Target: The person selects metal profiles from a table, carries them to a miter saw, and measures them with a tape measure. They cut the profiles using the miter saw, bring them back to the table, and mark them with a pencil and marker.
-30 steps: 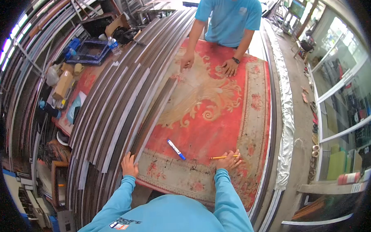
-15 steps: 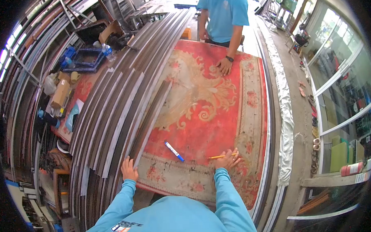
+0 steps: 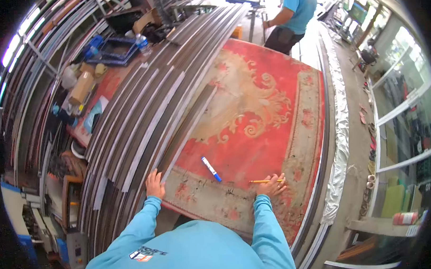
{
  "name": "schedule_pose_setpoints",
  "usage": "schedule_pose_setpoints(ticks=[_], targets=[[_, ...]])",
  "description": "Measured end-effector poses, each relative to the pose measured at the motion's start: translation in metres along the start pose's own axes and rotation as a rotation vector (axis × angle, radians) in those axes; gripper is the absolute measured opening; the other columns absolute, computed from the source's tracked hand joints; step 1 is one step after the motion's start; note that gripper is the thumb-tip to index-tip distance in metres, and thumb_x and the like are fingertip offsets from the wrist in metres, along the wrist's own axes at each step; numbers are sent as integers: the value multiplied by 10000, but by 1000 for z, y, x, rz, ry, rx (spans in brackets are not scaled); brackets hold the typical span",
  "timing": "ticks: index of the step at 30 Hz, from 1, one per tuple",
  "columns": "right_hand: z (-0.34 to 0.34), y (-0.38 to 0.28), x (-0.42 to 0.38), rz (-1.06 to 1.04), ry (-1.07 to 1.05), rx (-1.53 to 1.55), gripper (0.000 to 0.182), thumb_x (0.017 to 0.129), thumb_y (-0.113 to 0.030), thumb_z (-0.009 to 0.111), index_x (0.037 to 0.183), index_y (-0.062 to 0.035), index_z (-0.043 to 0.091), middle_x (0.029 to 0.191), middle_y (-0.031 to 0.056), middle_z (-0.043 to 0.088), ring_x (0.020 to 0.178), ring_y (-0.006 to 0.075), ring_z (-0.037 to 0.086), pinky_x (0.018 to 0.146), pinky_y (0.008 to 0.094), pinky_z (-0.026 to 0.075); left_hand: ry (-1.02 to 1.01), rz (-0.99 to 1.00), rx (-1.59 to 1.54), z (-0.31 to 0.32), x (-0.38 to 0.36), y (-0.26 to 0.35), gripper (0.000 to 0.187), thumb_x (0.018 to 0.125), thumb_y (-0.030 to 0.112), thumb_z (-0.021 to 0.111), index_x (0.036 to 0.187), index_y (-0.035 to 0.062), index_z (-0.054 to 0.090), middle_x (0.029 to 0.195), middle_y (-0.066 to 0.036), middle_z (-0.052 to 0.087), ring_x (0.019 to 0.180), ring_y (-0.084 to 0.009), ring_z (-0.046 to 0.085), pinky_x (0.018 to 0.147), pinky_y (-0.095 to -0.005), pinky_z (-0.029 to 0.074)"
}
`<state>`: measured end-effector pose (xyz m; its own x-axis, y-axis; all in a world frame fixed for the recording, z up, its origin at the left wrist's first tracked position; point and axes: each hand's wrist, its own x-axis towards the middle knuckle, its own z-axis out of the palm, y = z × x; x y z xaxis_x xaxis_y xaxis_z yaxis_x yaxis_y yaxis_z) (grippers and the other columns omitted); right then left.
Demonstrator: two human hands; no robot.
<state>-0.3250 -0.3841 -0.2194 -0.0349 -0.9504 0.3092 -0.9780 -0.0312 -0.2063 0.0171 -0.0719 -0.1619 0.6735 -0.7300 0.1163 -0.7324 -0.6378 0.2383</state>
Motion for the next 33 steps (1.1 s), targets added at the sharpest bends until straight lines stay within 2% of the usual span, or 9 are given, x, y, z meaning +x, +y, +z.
schedule_pose_setpoints(ticks=[5, 7, 15, 19, 21, 27, 31, 32, 33], targets=[[-3, -1, 1, 40, -40, 28, 226, 865, -210, 592, 1065, -104, 579, 1439, 142, 405, 1358, 329, 335, 1126, 544, 178, 7, -1, -7, -2, -5, 12, 529, 748, 72, 673, 1258, 98, 535, 1471, -96, 341, 1342, -339, 326, 1082, -484, 300], [-6, -4, 2, 45, -45, 11, 226, 883, -209, 579, 1084, -107, 561, 1447, 142, 400, 1367, 317, 326, 1125, 541, 190, 23, 24, 200, -3, -12, 24, 566, 731, 50, 666, 1282, 113, 555, 1498, -100, 312, 1366, -342, 290, 1101, -497, 270], [-16, -6, 4, 35, -102, -16, 245, 901, -242, 562, 1101, -100, 555, 1437, 138, 418, 1364, 325, 329, 1121, 537, 206, -1, -14, 85, -3, -30, 59, 550, 712, 103, 636, 1257, 62, 577, 1510, -77, 301, 1380, -353, 252, 1110, -528, 215], [-8, -3, 3, 47, -84, 33, 223, 879, -210, 574, 1067, -92, 559, 1452, 146, 390, 1363, 324, 324, 1139, 535, 159, -78, 60, 31, -11, -41, 71, 408, 704, 115, 658, 1111, 131, 681, 1501, -79, 313, 1385, -365, 232, 1113, -535, 206], [-9, -4, 4, 55, -92, 37, 225, 878, -210, 575, 1069, -90, 558, 1450, 148, 393, 1363, 329, 324, 1137, 540, 158, -52, 65, -12, -13, -41, 76, 323, 700, 122, 674, 1020, 148, 711, 1482, -76, 341, 1370, -363, 257, 1107, -529, 219], [-7, -3, 3, 36, -60, 24, 216, 872, -207, 581, 1061, -103, 566, 1443, 147, 407, 1362, 321, 330, 1125, 553, 182, 109, -136, -214, -16, -12, 68, 434, 691, 157, 713, 1118, 128, 646, 1423, -155, 387, 1314, -375, 335, 1077, -511, 268], [1, 0, 2, 20, -51, 45, 213, 863, -211, 595, 1055, -122, 571, 1447, 141, 406, 1360, 324, 334, 1117, 563, 193, -15, -300, -323, -4, 8, 48, 637, 676, 196, 766, 1262, 113, 530, 1386, -195, 417, 1245, -388, 431, 1003, -467, 387], [3, 2, 2, 32, -45, 35, 215, 860, -215, 602, 1056, -131, 572, 1449, 139, 404, 1359, 330, 337, 1114, 567, 196, -100, -329, -377, -4, 13, 42, 675, 704, 266, 777, 1300, 134, 487, 1264, -198, 549, 1151, -380, 535, 934, -450, 447], [4, 2, 2, 45, -40, 25, 218, 856, -219, 609, 1056, -139, 573, 1452, 136, 402, 1357, 336, 339, 1112, 570, 199, -89, -342, -373, -6, 18, 41, 675, 704, 266, 777, 1300, 134, 487, 1264, -198, 549, 1151, -380, 535, 934, -450, 447]])
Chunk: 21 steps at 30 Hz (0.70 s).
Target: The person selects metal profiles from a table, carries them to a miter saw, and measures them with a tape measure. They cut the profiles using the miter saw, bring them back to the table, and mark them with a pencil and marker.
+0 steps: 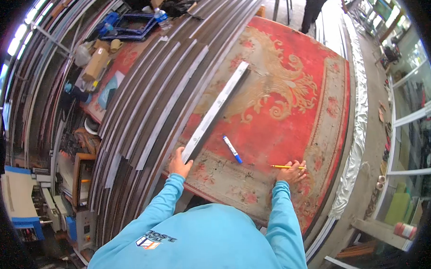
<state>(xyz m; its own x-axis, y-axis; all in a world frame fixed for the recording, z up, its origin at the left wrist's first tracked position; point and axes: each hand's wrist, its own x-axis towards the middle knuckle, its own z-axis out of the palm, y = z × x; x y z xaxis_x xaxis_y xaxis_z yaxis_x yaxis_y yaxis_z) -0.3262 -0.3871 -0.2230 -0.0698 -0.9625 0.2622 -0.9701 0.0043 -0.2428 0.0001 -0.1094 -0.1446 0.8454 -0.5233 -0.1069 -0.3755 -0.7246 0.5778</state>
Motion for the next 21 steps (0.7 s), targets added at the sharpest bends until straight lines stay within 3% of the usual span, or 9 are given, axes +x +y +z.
schedule_pose_setpoints(ticks=[2, 4, 6, 12, 13, 16, 17, 21], targets=[[2, 1, 0, -11, 2, 6, 221, 855, -221, 614, 1058, -142, 571, 1450, 132, 407, 1355, 348, 341, 1110, 572, 204, -68, -216, 166, -1, 7, 4, 646, 728, 334, 772, 1286, 145, 506, 1120, -182, 647, 1041, -361, 613, 885, -444, 476], [0, 0, 0, 28, -41, -30, 248, 873, -242, 598, 1095, -139, 561, 1466, 114, 402, 1373, 321, 327, 1118, 554, 198, -45, -164, 130, -6, 12, 1, 632, 731, 402, 769, 1261, 146, 538, 1086, -180, 665, 998, -368, 629, 862, -454, 484], [4, 2, 1, 18, -34, -38, 248, 873, -241, 598, 1096, -140, 561, 1460, 117, 412, 1368, 333, 334, 1116, 557, 202, -174, -200, 157, -13, 19, -3, 627, 716, 416, 779, 1223, 111, 571, 1073, -183, 670, 1001, -342, 640, 872, -430, 488], [2, 1, 0, 30, -30, -36, 244, 879, -247, 593, 1095, -140, 561, 1458, 125, 413, 1364, 337, 340, 1115, 560, 204, -360, -56, -152, 8, 46, -86, 728, 796, 531, 697, 1279, 9, 538, 1202, -182, 627, 1145, -279, 581, 963, -376, 434], [2, 2, 0, 26, -41, -40, 242, 881, -247, 589, 1097, -141, 561, 1458, 127, 410, 1364, 337, 340, 1115, 559, 204, -419, -71, -200, -6, 37, -70, 731, 853, 586, 600, 1293, 6, 535, 1254, -176, 599, 1189, -292, 545, 992, -384, 408], [1, 0, 1, 21, -47, -34, 246, 883, -238, 587, 1101, -128, 562, 1454, 137, 409, 1365, 339, 336, 1117, 559, 201, -596, -135, -319, -13, 23, -60, 717, 885, 605, 532, 1274, 2, 550, 1242, -188, 603, 1181, -302, 550, 995, -385, 405], [0, 1, 0, 18, -44, -25, 250, 882, -230, 589, 1102, -115, 563, 1448, 146, 410, 1367, 340, 331, 1119, 560, 198, -557, -95, -225, -11, 17, -60, 721, 906, 613, 481, 1274, -4, 545, 1241, -209, 596, 1189, -322, 543, 997, -389, 403], [-6, -2, 0, 6, -55, -25, 249, 885, -233, 584, 1104, -116, 562, 1458, 145, 396, 1371, 337, 324, 1122, 558, 193, -433, -98, -204, -11, -1, -51, 689, 908, 598, 485, 1248, 4, 563, 1192, -219, 614, 1137, -355, 569, 956, -397, 432]])
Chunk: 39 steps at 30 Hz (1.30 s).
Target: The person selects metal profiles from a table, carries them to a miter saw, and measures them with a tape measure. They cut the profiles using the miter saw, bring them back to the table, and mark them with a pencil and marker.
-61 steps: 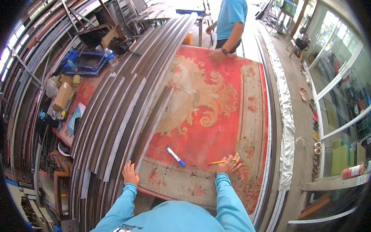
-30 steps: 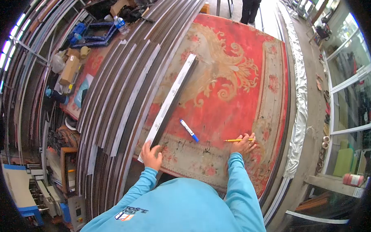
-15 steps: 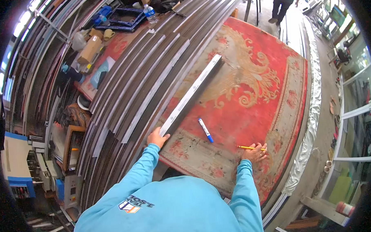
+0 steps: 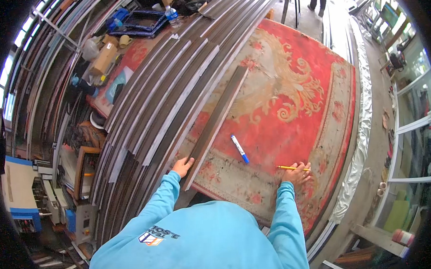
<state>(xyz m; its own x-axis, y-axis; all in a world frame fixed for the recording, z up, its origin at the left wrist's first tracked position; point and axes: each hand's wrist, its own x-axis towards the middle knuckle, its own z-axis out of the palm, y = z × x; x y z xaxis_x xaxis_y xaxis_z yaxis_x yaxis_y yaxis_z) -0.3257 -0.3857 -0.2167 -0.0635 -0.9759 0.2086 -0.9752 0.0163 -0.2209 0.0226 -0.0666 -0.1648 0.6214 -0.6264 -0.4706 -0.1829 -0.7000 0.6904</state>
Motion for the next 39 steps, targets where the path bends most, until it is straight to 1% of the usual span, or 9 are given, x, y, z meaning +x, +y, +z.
schedule_pose_setpoints(ticks=[9, 14, 17, 21, 25, 26, 31, 37, 39], targets=[[0, 0, -2, 1, 55, 18, 227, 876, -239, 599, 1070, -120, 589, 1434, 128, 426, 1347, 318, 355, 1118, 549, 206, 122, -54, 56, -9, -4, -21, 653, 923, 576, 465, 1261, 26, 563, 1202, -233, 603, 1162, -373, 544, 967, -408, 420], [-5, 1, -2, 5, 34, 20, 224, 883, -241, 586, 1071, -119, 593, 1436, 132, 428, 1351, 315, 354, 1116, 549, 210, 134, -52, -33, -7, -35, -22, 630, 926, 571, 465, 1141, 0, 620, 1086, -231, 647, 1045, -351, 598, 915, -382, 435], [-6, 0, -2, 12, 25, 23, 219, 886, -245, 583, 1066, -120, 595, 1431, 130, 432, 1348, 308, 362, 1116, 549, 214, -60, 60, -451, -5, -62, -33, 731, 889, 624, 500, 1152, -54, 577, 1045, -170, 650, 935, -247, 606, 892, -325, 438], [-10, -1, -3, -8, 14, 2, 249, 920, -259, 539, 1120, -118, 579, 1433, 128, 431, 1352, 309, 361, 1114, 547, 222, -41, 42, -343, -16, -86, -6, 775, 780, 562, 657, 1227, -60, 539, 1091, -170, 643, 986, -240, 615, 894, -324, 451], [-12, -1, -2, -3, -2, -4, 254, 921, -258, 536, 1130, -118, 575, 1443, 134, 420, 1360, 309, 353, 1112, 557, 220, 127, 109, -169, -22, -84, 19, 792, 675, 410, 803, 1222, -91, 525, 1120, -220, 634, 1019, -273, 622, 913, -344, 463], [-11, -1, -2, -1, -12, 2, 255, 921, -260, 537, 1127, -115, 575, 1448, 134, 413, 1366, 309, 343, 1112, 561, 220, 302, 126, -27, -10, -68, -7, 818, 619, 363, 849, 1255, -35, 523, 1191, -221, 606, 1091, -303, 596, 953, -366, 455], [-22, 4, 0, -35, -105, 8, 286, 922, -275, 541, 1161, -118, 552, 1467, 145, 381, 1383, 321, 310, 1110, 568, 222, 490, 147, 374, -10, -40, 2, 710, 637, 222, 796, 1287, 135, 524, 1171, -152, 582, 1096, -348, 551, 942, -423, 465], [-38, 27, 12, -201, -427, -13, 469, 925, -320, 548, 1350, -161, 428, 1522, 163, 273, 1414, 340, 236, 1102, 585, 238, 523, 29, 416, 8, -32, -2, 642, 689, 215, 770, 1281, 119, 540, 1243, -139, 556, 1151, -334, 524, 980, -434, 425], [-40, 36, 17, -250, -479, -24, 518, 923, -321, 557, 1389, -169, 390, 1535, 172, 233, 1421, 346, 215, 1098, 575, 255, 712, 132, 538, 20, -53, 4, 615, 703, 239, 755, 1271, 130, 549, 1299, -129, 506, 1205, -339, 464, 1010, -470, 371]])
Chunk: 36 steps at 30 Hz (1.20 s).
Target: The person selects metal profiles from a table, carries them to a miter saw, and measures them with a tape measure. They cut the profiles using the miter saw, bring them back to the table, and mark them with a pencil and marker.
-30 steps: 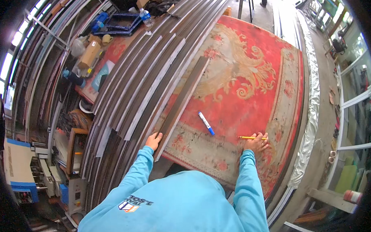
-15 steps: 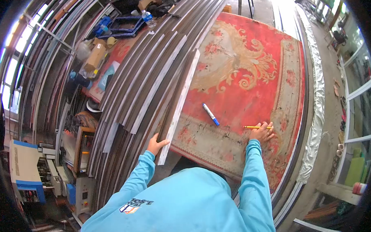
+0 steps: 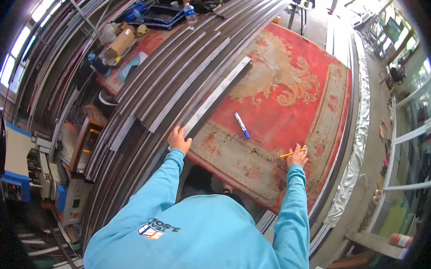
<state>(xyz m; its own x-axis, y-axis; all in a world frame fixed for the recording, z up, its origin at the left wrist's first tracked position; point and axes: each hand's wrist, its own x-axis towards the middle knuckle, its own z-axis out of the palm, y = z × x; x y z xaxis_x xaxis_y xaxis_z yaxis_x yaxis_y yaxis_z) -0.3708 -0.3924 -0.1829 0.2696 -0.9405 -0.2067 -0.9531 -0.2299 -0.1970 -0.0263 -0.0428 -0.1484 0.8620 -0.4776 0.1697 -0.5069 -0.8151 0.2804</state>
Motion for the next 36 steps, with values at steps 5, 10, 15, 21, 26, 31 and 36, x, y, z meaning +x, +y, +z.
schedule_pose_setpoints(ticks=[5, 10, 15, 21, 26, 31, 36], targets=[[7, 22, 19, -113, -61, -16, 558, 914, -320, 573, 1412, -171, 370, 1527, 184, 249, 1419, 360, 212, 1098, 548, 273, 20, 209, -278, -36, -93, 1, 288, 713, 202, 712, 994, 144, 687, 1277, -107, 512, 1186, -326, 464, 1019, -485, 346], [7, 22, 19, -126, -80, -42, 596, 891, -353, 598, 1416, -181, 374, 1532, 195, 230, 1417, 361, 219, 1095, 519, 292, -544, -109, -544, 3, -219, -82, 368, 783, 313, 720, 1050, 62, 686, 1134, -181, 630, 1083, -335, 579, 962, -419, 446], [38, 45, 75, -319, 37, -40, 461, 876, -336, 634, 1248, -86, 529, 1197, 233, 580, 1128, 366, 547, 934, 428, 452, -1010, -302, -429, -15, -329, -157, 487, 852, 388, 663, 1140, -3, 636, 1182, -186, 631, 1109, -311, 591, 943, -401, 466], [9, -48, -70, -502, -126, 521, 267, 924, -217, 590, 1116, -32, 581, 896, 154, 656, 843, 266, 641, 735, 360, 506, -861, -589, -548, -35, -469, -209, 396, 876, 355, 623, 1110, 37, 658, 1123, -157, 664, 1050, -273, 628, 919, -371, 482], [77, -9, -291, -762, -832, 704, 271, 912, -217, 615, 1070, 3, 619, 953, 103, 640, 901, 189, 615, 781, 323, 509, -940, -593, -574, -15, -558, -215, 401, 907, 378, 554, 1075, 34, 673, 1140, -164, 657, 1090, -286, 608, 943, -382, 462], [191, 171, -424, 69, -698, 589, 475, 798, -374, 727, 1103, -19, 645, 996, 213, 677, 970, 311, 649, 846, 378, 494, -1170, -362, -435, -32, -527, -208, 496, 877, 454, 572, 1152, 45, 638, 1199, -164, 629, 1115, -310, 592, 964, -385, 449], [165, 285, -460, 348, -679, 422, 356, 826, -270, 711, 1033, 8, 632, 852, 130, 678, 726, 258, 658, 652, 411, 517, -1174, -141, -325, -70, -431, -173, 522, 839, 426, 647, 1189, 40, 617, 1179, -175, 634, 1109, -306, 598, 972, -386, 454]])
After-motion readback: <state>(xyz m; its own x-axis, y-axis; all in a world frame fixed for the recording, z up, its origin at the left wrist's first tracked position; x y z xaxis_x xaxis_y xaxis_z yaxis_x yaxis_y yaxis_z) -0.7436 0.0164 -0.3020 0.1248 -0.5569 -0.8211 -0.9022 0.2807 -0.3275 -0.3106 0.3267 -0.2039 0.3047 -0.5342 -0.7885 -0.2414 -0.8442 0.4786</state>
